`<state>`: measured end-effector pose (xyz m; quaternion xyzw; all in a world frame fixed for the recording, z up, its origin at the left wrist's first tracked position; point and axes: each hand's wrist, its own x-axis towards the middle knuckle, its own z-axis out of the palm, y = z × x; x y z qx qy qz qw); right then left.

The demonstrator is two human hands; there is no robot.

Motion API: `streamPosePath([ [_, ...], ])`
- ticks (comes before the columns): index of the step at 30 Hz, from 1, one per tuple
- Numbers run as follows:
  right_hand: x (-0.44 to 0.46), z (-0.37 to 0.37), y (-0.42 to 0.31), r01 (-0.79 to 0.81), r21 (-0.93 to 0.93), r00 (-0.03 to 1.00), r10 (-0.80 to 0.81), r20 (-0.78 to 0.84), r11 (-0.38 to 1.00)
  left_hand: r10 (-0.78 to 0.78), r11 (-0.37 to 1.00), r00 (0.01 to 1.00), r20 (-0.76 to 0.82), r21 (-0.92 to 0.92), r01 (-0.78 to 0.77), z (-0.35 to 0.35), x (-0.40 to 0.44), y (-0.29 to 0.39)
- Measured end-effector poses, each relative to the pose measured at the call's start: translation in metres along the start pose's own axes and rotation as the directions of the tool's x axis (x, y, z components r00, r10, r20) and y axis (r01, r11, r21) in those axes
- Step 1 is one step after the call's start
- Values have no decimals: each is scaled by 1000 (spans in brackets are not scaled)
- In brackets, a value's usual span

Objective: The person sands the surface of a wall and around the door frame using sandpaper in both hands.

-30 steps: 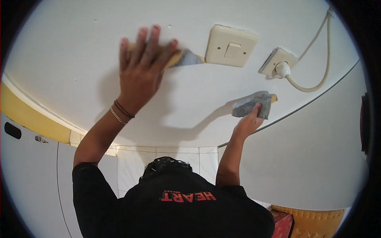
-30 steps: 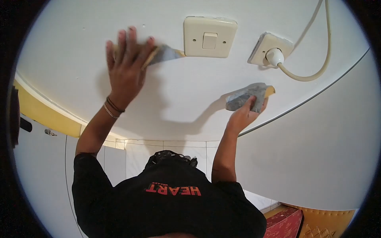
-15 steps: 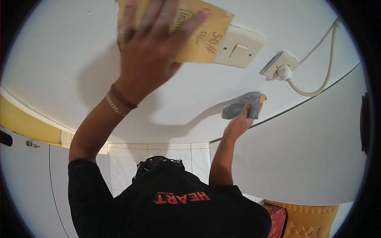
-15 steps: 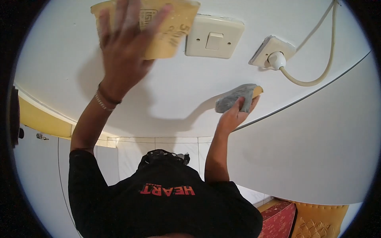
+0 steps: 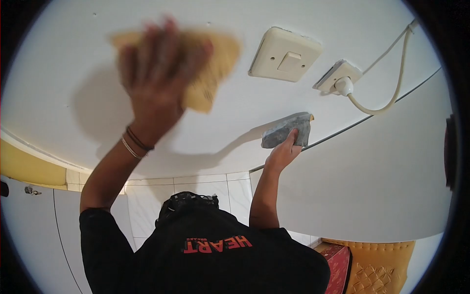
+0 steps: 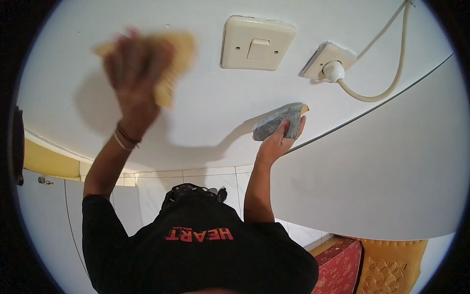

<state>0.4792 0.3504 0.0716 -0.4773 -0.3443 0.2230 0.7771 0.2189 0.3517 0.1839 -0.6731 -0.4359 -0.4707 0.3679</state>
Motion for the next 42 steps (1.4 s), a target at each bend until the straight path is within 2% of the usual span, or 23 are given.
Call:
streamPosePath([
  [2,1,2,1,-26,-24,1000,25,-18,999,-11,998,963,-268,49,25,9,36,-9],
  [3,2,-3,4,-51,-43,998,50,-33,998,-14,999,965,-262,45,26,10,36,2],
  [5,5,-6,12,6,-16,999,-7,-38,1000,43,985,995,88,164,-57,9,33,23],
  [7,7,1,16,55,13,998,-54,-42,998,76,997,976,202,-21,-74,22,-3,37],
  [10,13,-1,0,140,-28,989,-141,-42,990,162,987,937,310,-38,-158,19,-51,33],
  [12,31,-14,-15,159,-471,967,-233,-103,868,118,993,909,401,-77,-95,9,-59,20],
  [13,42,-14,-19,283,-447,916,-378,-137,848,68,997,948,312,1,-72,4,-55,5],
  [15,61,-28,-28,369,-748,819,-573,-20,552,-42,997,999,35,70,39,-9,-26,-21],
  [17,70,-17,-23,410,-662,824,-566,-27,628,-13,998,961,-275,53,28,-4,-2,-46],
  [19,81,1,-16,461,-515,833,-553,-29,722,-55,998,950,-306,3,59,4,-3,-46],
  [21,47,46,-32,153,-409,979,-195,-62,900,-33,991,957,-289,118,70,15,-12,-33],
  [23,4,76,-8,511,-501,834,-544,92,699,-19,970,963,-270,228,83,19,-15,-26],
  [25,-40,83,7,677,-471,734,-568,373,565,-50,977,962,-270,189,104,20,-16,-27],
  [27,-48,74,23,719,-435,695,-556,456,542,-57,979,967,-250,177,104,17,-22,-30],
  [29,-15,60,37,576,-401,814,-542,206,712,-63,977,968,-244,183,109,19,-21,-34],
  [30,2,58,23,293,-170,953,-302,-28,941,-62,976,968,-244,186,110,20,-23,-35],
  [33,42,52,-6,163,35,984,-160,-77,986,-88,972,966,-245,191,137,24,-26,-30],
  [35,1,84,-15,322,-330,937,-350,-27,888,-103,968,961,-255,198,157,25,-27,-29],
  [36,-15,89,-2,561,-455,814,-561,152,691,-80,962,971,-225,238,134,23,-29,-30],
  [37,-39,87,1,650,-469,757,-561,335,598,-59,955,980,-190,275,111,22,-32,-29],
  [39,-64,81,17,721,-347,686,-545,482,600,-74,955,981,-178,269,121,20,-33,-28],
  [41,-49,59,36,666,-411,743,-502,443,623,-81,955,983,-166,269,124,19,-35,-29],
  [42,-37,62,29,491,-295,867,-427,258,820,-101,970,976,-191,198,139,21,-37,-28],
])
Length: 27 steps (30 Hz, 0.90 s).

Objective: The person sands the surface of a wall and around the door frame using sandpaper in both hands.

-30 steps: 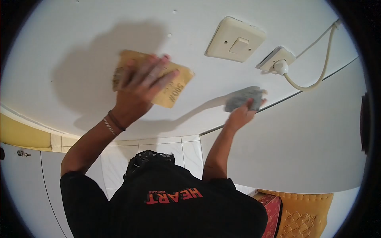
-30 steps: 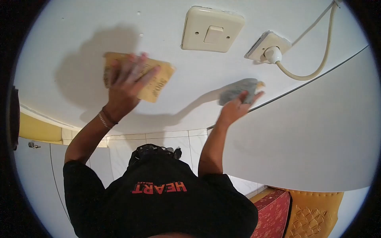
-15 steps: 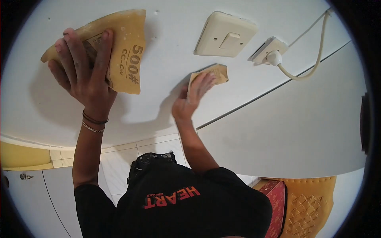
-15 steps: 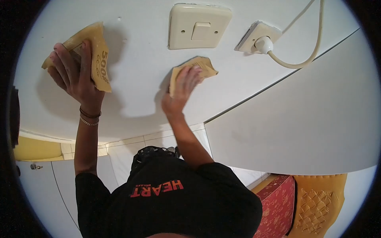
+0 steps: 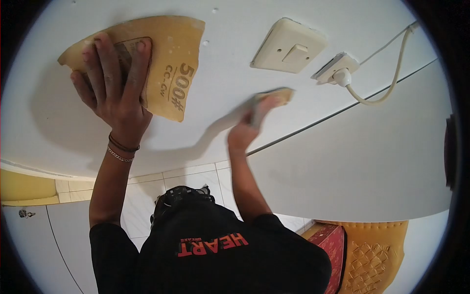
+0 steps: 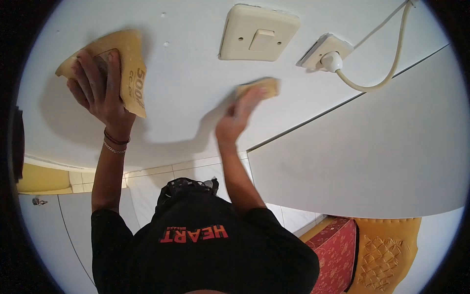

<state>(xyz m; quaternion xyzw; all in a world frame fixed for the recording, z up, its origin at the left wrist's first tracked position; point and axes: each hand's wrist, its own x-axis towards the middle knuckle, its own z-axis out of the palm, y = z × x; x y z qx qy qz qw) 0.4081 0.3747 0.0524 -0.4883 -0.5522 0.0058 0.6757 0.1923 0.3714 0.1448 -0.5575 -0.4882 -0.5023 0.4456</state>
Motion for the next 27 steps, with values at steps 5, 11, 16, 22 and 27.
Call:
streamPosePath([
  [5,27,18,-32,38,-85,993,-47,-112,996,-65,996,997,-52,-69,61,4,-13,1],
  [11,-32,3,13,80,-74,987,-68,149,994,-49,992,999,-24,-116,46,1,-20,-6],
  [16,32,-6,13,-250,168,957,269,-105,954,-28,992,999,-30,-122,24,2,-28,0],
  [22,-43,10,-10,296,-128,927,-252,277,947,-22,996,999,-29,-81,20,6,-33,-6],
  [27,13,-12,26,-280,249,932,325,-163,927,-24,995,1000,-20,-102,22,5,-36,-6],
])
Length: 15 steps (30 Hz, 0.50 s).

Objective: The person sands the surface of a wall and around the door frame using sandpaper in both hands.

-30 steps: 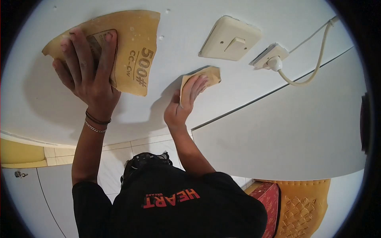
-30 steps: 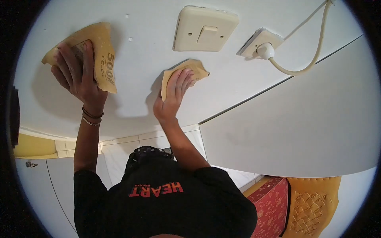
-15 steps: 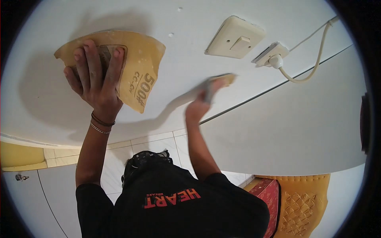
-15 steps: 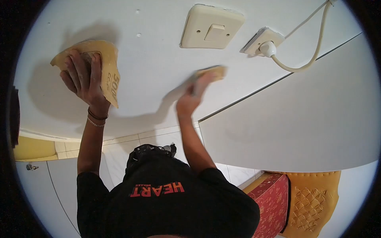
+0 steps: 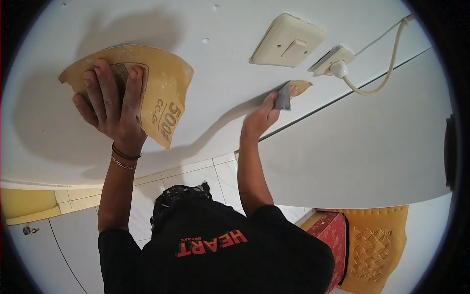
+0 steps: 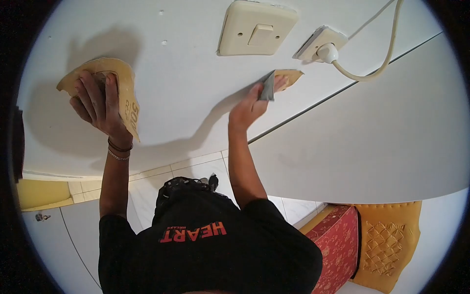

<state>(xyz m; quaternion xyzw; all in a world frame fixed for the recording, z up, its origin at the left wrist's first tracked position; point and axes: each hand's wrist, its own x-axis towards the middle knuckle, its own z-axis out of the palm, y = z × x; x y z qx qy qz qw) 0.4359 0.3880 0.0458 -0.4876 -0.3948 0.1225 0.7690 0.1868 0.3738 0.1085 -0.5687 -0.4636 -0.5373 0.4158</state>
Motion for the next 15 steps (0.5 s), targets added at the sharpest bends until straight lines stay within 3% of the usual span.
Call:
streamPosePath([
  [2,-11,27,-22,96,-197,995,-91,30,976,-4,1000,1000,-20,13,5,2,1,1],
  [3,-28,37,-40,488,-327,873,-454,179,810,-5,1000,1000,-11,23,5,2,0,0],
  [4,-49,32,-41,522,-249,828,-416,375,816,-8,999,1000,-1,32,8,1,-1,0],
  [6,-66,14,-20,596,-226,733,-407,545,771,-2,1000,1000,2,30,2,1,-1,-1],
  [8,-49,-7,0,502,-305,827,-346,443,809,8,999,1000,3,32,-8,0,0,-2],
  [9,-35,-3,-12,280,-287,953,-230,196,916,5,1000,1000,-1,7,-5,0,1,-1],
  [10,-14,-12,1,-88,-172,995,93,25,981,0,1000,1000,-6,-19,0,0,1,-1],
  [12,21,-6,-22,-44,47,999,46,-28,998,-7,1000,1000,-4,8,7,0,0,1],
  [14,2,26,-45,135,-81,990,-138,-22,987,-14,999,1000,-8,38,14,2,0,2],
  [15,-18,28,-43,270,-282,962,-246,118,921,-12,999,1000,-7,45,12,1,0,1],
])
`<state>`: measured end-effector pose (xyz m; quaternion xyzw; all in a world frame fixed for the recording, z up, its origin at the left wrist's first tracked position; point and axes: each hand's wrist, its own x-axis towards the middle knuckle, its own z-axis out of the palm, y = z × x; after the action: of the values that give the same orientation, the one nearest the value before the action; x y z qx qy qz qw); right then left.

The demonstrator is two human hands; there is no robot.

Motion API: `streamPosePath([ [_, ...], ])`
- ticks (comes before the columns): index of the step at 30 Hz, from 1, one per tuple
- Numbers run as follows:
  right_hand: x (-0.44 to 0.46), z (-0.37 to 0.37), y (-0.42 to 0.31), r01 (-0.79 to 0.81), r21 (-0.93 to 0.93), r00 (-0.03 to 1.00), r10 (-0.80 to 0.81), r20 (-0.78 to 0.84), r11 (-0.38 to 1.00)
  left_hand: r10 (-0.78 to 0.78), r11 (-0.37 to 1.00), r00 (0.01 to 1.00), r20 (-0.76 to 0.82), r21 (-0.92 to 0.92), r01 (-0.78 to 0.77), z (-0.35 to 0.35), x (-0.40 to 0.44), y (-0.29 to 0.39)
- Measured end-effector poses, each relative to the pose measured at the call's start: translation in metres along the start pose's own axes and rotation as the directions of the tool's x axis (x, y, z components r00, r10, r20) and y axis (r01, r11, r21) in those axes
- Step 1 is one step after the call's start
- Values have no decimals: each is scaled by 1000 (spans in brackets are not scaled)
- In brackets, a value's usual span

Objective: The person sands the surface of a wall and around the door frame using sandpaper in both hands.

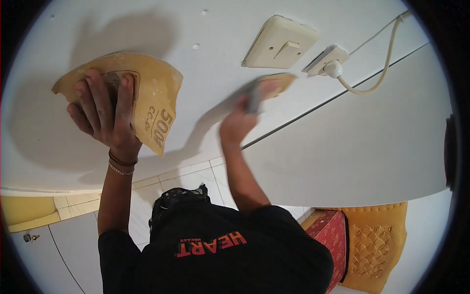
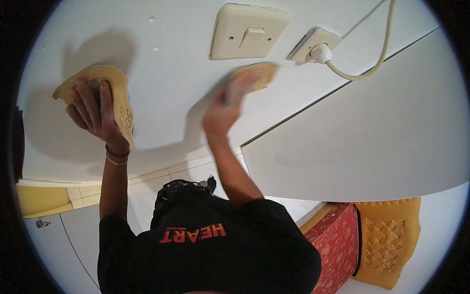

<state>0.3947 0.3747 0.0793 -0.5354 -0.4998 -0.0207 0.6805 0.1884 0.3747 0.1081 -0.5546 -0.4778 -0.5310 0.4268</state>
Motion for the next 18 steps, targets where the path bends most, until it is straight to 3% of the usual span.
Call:
streamPosePath([
  [1,-15,0,-9,286,-55,952,-278,129,957,1,1000,1000,4,7,-1,0,-1,0],
  [3,-46,-9,10,329,-16,889,-304,343,944,5,1000,1000,-7,-10,-5,2,-2,1],
  [5,-45,-20,42,116,-23,954,-105,281,993,14,1000,1000,-27,-15,-14,3,-1,-3],
  [6,-26,-24,39,-17,-54,989,25,144,998,25,1000,999,-29,-6,-25,3,-1,-3],
  [7,-10,-28,59,-300,107,953,294,70,948,34,999,999,-30,-1,-34,2,-2,-2],
  [9,31,-34,32,-383,362,924,362,127,850,13,1000,1000,-29,-6,-13,2,-4,1],
  [11,22,-6,-5,-59,98,998,62,-31,993,-5,1000,999,-35,-2,5,3,-3,2],
  [12,4,2,-1,154,-22,988,-154,21,988,-20,1000,999,-37,-19,19,2,-3,3],
  [13,-17,0,1,306,-49,940,-294,174,951,-35,999,999,-34,-39,34,2,-4,5],
  [15,-42,-9,21,321,-86,908,-281,312,943,-37,999,999,-34,-38,36,3,-5,4],
  [17,-29,-25,54,156,-170,979,-129,160,973,-40,999,998,-38,-29,39,3,-6,1],
  [18,-11,-31,74,-207,63,978,206,25,976,-34,999,999,-25,-20,33,2,-7,1],
])
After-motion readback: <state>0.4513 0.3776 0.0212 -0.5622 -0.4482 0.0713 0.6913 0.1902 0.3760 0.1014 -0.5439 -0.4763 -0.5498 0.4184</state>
